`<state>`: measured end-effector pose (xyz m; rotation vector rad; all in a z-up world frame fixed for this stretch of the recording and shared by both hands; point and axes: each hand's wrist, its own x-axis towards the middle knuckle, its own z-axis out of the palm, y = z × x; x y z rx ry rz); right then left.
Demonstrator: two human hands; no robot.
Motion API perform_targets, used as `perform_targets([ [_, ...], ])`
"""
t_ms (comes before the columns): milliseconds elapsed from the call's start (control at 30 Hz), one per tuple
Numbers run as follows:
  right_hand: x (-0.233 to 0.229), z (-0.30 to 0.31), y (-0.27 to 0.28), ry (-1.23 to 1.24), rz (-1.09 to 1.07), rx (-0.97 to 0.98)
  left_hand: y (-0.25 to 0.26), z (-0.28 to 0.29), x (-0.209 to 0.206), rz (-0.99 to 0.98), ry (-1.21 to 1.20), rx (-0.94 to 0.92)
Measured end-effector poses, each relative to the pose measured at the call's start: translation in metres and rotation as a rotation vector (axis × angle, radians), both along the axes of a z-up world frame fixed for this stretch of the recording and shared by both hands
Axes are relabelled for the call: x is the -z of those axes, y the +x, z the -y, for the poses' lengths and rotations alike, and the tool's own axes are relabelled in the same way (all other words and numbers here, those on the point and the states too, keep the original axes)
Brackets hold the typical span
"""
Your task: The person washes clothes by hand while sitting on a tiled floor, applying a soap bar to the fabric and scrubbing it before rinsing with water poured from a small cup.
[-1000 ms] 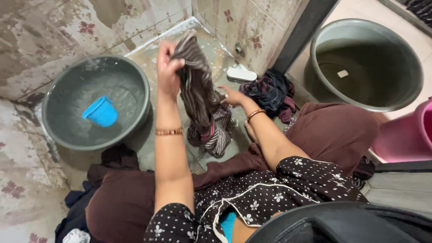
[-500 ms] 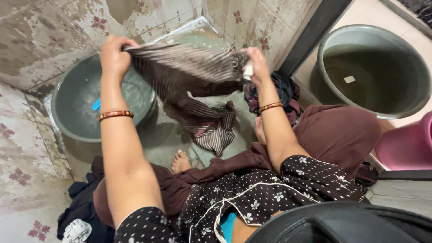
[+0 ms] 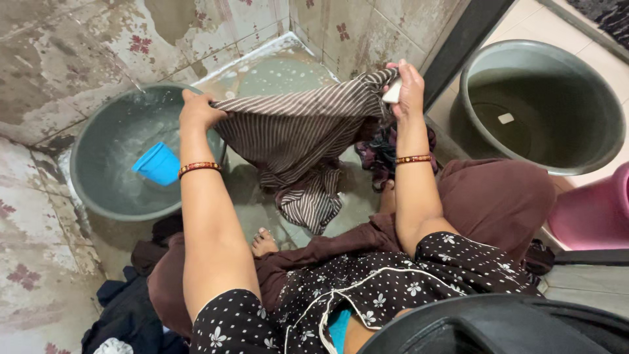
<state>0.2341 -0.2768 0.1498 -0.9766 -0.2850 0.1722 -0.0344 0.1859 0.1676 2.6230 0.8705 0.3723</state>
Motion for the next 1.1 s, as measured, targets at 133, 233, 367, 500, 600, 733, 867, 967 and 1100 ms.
perform_targets([
  [133, 0.011, -0.019, -0.009, -0.419, -0.099, -0.108, 0.051, -0.008, 0.053, -0.316, -0.727, 0.112],
  [233, 0.028, -0.055, -0.012, -0.665, -0.119, -0.402, 0.095, 0.011, 0.075, -0.137, -0.585, 0.232],
  [367, 0.014, -0.113, -0.013, 0.286, -0.209, -0.326, 0.133, 0.046, 0.05, 0.962, -0.515, 0.346],
  [500, 0.019, -0.116, 0.004, 0.114, -0.022, -0.308, 0.137, 0.057, 0.056, 1.065, -0.475, 0.497],
  [600, 0.097, -0.12, 0.004, -0.336, -0.018, -0.348, 0.124, 0.056, 0.129, 0.414, -0.25, 0.412],
  [733, 0.189, -0.124, -0.083, -1.208, 0.421, -0.079, 0.06, 0.115, 0.239, 0.009, -0.436, 0.085],
  [867, 0.249, -0.091, -0.14, -1.39, 0.832, -0.496, -0.001, 0.194, 0.286, -0.286, -0.439, 0.08],
  [967, 0.253, -0.094, -0.137, -1.792, 0.638, -0.924, 0.002, 0.197, 0.281, -0.364, -0.421, -0.008],
  [1100, 0.254, -0.081, -0.148, -1.949, 0.735, -1.214, 0.022, 0.16, 0.269, -0.665, -0.325, -0.044],
])
